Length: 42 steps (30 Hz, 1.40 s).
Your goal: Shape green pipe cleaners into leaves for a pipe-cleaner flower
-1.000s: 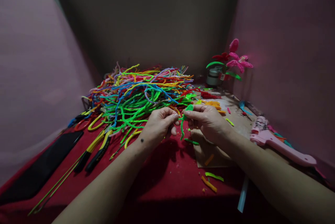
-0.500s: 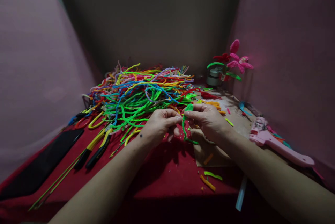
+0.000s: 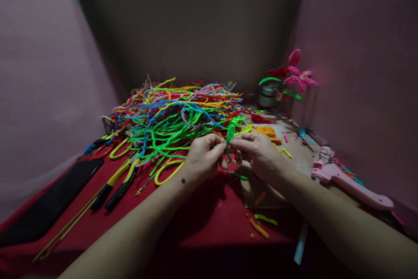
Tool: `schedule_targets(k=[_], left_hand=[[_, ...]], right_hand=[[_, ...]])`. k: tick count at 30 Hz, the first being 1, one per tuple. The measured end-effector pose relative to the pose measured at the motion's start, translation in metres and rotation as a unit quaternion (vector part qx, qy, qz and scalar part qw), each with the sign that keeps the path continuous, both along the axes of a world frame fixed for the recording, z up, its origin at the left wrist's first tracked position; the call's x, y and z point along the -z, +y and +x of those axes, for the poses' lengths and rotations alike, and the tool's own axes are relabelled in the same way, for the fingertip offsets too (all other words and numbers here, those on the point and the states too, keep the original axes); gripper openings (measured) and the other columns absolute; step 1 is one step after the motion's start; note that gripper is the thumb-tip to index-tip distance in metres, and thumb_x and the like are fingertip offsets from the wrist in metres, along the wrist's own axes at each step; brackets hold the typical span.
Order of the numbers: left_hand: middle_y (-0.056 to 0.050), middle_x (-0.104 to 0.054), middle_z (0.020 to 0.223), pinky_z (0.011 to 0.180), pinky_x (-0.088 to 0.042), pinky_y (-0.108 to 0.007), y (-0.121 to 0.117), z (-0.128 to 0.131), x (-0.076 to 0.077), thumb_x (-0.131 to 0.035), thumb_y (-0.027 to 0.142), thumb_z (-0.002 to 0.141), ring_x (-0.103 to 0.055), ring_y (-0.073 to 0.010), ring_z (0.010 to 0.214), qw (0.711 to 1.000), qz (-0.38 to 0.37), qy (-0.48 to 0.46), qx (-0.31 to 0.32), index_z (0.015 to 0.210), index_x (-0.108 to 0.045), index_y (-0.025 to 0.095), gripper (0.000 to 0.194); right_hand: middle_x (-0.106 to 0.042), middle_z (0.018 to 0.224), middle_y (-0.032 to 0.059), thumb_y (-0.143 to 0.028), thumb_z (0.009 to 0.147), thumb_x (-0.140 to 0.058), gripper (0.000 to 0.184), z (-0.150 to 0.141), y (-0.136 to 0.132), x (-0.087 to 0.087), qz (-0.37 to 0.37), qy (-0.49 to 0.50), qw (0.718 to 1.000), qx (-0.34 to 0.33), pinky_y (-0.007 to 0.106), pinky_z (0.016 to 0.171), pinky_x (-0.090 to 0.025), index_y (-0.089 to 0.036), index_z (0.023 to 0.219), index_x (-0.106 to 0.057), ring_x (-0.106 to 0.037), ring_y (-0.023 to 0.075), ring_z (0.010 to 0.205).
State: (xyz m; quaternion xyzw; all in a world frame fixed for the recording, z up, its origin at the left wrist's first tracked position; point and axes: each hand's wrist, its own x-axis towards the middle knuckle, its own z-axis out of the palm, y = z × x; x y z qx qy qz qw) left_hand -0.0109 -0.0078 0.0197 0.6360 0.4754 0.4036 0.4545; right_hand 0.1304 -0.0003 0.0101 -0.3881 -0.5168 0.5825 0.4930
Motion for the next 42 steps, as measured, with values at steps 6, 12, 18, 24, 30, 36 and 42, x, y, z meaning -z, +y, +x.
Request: schedule_targets(k=[6, 12, 18, 24, 30, 36, 42], left_hand=[[0.001, -0.059, 0.055, 0.053, -0.040, -0.021, -0.001, -0.001, 0.011, -0.047, 0.022, 0.080, -0.055, -0.0102, 0.048, 0.962, 0.214, 0.166, -0.033, 0.078, -0.056, 0.017, 0.010], [-0.003, -0.060, 0.068, 0.060, -0.040, -0.022, -0.003, -0.001, 0.020, -0.041, 0.019, 0.082, -0.057, -0.0126, 0.061, 0.894, 0.352, 0.276, -0.030, 0.078, -0.052, 0.018, 0.011], [-0.003, -0.062, 0.072, 0.061, -0.042, -0.022, -0.005, 0.004, 0.025, -0.043, 0.017, 0.081, -0.058, -0.0129, 0.065, 0.923, 0.300, 0.237, -0.040, 0.082, -0.049, 0.018, 0.007], [0.000, -0.062, 0.067, 0.060, -0.044, -0.023, -0.003, 0.007, 0.028, -0.046, 0.021, 0.080, -0.061, -0.0131, 0.061, 0.961, 0.224, 0.156, -0.043, 0.085, -0.050, 0.020, 0.006], [-0.001, -0.062, 0.067, 0.061, -0.045, -0.023, -0.006, 0.006, 0.023, -0.043, 0.023, 0.083, -0.061, -0.0128, 0.061, 0.960, 0.239, 0.136, -0.052, 0.085, -0.051, 0.020, 0.008], [-0.005, -0.062, 0.076, 0.067, -0.043, -0.025, -0.006, 0.004, 0.027, -0.042, 0.019, 0.083, -0.059, -0.0150, 0.071, 0.898, 0.354, 0.249, -0.074, 0.083, -0.053, 0.018, 0.012], [-0.004, -0.061, 0.067, 0.065, -0.043, -0.027, -0.005, 0.006, 0.030, -0.040, 0.017, 0.082, -0.058, -0.0148, 0.064, 0.921, 0.314, 0.224, -0.049, 0.083, -0.052, 0.018, 0.012]], right_hand=[[-0.049, 0.047, -0.0028, -0.015, 0.064, -0.052, 0.012, -0.001, -0.002, 0.003, 0.028, -0.043, 0.999, 0.018, 0.022, 0.045, -0.032, -0.015, 0.052, -0.051, -0.041, 0.0073, 0.043], [-0.046, 0.050, -0.0040, -0.015, 0.063, -0.048, 0.005, -0.001, -0.002, 0.008, 0.034, -0.048, 0.998, 0.024, 0.021, 0.044, -0.030, -0.016, 0.058, -0.050, -0.040, 0.0073, 0.044], [-0.046, 0.052, -0.0037, -0.013, 0.060, -0.044, 0.006, -0.003, -0.005, 0.006, 0.040, -0.073, 0.996, 0.039, 0.022, 0.042, -0.029, -0.017, 0.057, -0.048, -0.038, 0.0076, 0.044], [-0.040, 0.049, -0.0056, -0.013, 0.060, -0.048, 0.010, 0.000, -0.006, 0.005, 0.080, -0.136, 0.981, 0.111, 0.022, 0.044, -0.026, -0.018, 0.054, -0.042, -0.034, 0.0075, 0.046], [-0.048, 0.052, -0.0036, -0.014, 0.062, -0.047, 0.005, -0.002, -0.002, 0.011, 0.050, -0.007, 0.999, 0.015, 0.022, 0.048, -0.034, -0.018, 0.059, -0.048, -0.044, 0.0089, 0.047], [-0.045, 0.049, -0.0052, -0.015, 0.061, -0.051, 0.006, -0.005, -0.002, 0.013, -0.012, 0.049, 0.999, 0.005, 0.021, 0.042, -0.029, -0.018, 0.059, -0.046, -0.040, 0.0072, 0.042], [-0.038, 0.047, -0.0064, -0.015, 0.060, -0.047, 0.009, -0.004, -0.003, 0.011, 0.019, -0.074, 0.995, 0.061, 0.022, 0.040, -0.024, -0.019, 0.056, -0.040, -0.032, 0.0067, 0.041]])
